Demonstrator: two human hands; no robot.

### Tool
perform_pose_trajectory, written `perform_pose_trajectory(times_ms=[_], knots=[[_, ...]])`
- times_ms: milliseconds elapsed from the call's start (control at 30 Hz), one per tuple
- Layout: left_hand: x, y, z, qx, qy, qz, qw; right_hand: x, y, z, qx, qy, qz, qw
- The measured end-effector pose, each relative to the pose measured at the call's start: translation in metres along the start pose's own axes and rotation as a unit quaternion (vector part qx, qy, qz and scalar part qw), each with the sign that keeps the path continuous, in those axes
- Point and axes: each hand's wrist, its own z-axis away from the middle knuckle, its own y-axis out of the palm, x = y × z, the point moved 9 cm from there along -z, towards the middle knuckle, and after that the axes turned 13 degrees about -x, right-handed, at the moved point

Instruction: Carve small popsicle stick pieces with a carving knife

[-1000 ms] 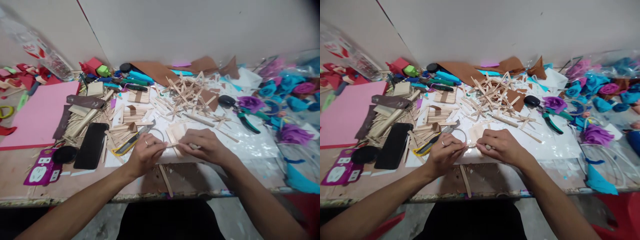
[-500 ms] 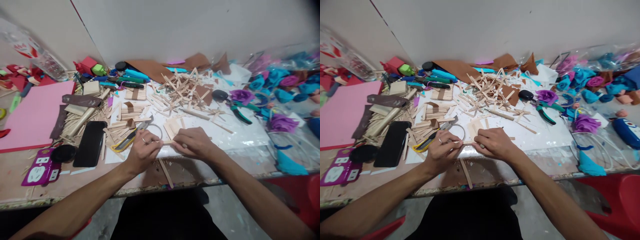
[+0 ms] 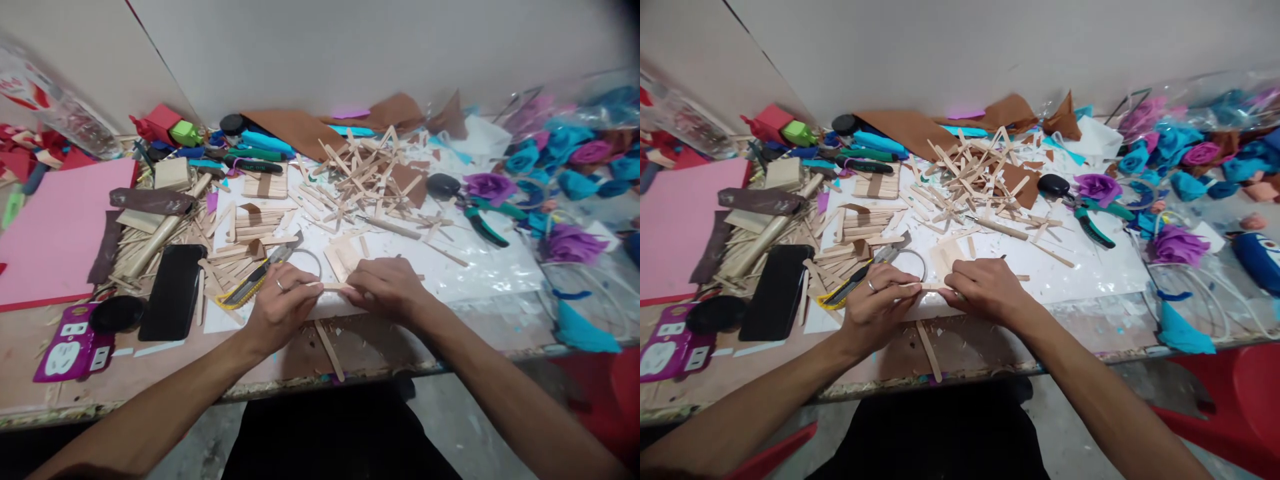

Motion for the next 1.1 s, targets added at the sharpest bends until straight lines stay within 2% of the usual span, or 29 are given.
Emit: perform_pose_trajectory(times_ms=[167,367,633,767,900,1033,1100], knots=[[0.005,-0.001,0.003,-0.013,-0.021,0.0,1.0,-0.009,-0.005,-0.002,0.003,0.025,0.025,0.999],[0.004,0.007,0.009,0.036,-0.059,-0.008,0.998,-0.015,-0.005,-0.003,0.021,0.058,0.022,0.998],[-0.01,0.026,0.005,0.15,0.003,-0.058,0.987,-0.021,0.006,0.003,0.066,0.096,-0.01,0.993],[-0.011,0.037,0.006,0.195,0.032,-0.099,0.975,-0.018,0.007,0.003,0.075,0.09,-0.017,0.993],[-0.015,0.042,0.007,0.219,0.058,-0.12,0.966,-0.016,-0.002,0.001,0.046,0.082,-0.033,0.995],[-0.017,0.047,0.008,0.241,0.066,-0.123,0.96,-0.016,-0.022,0.0,-0.014,0.079,-0.063,0.995],[-0.016,0.049,0.007,0.246,0.063,-0.12,0.96,-0.017,-0.034,0.001,-0.056,0.091,-0.109,0.988]])
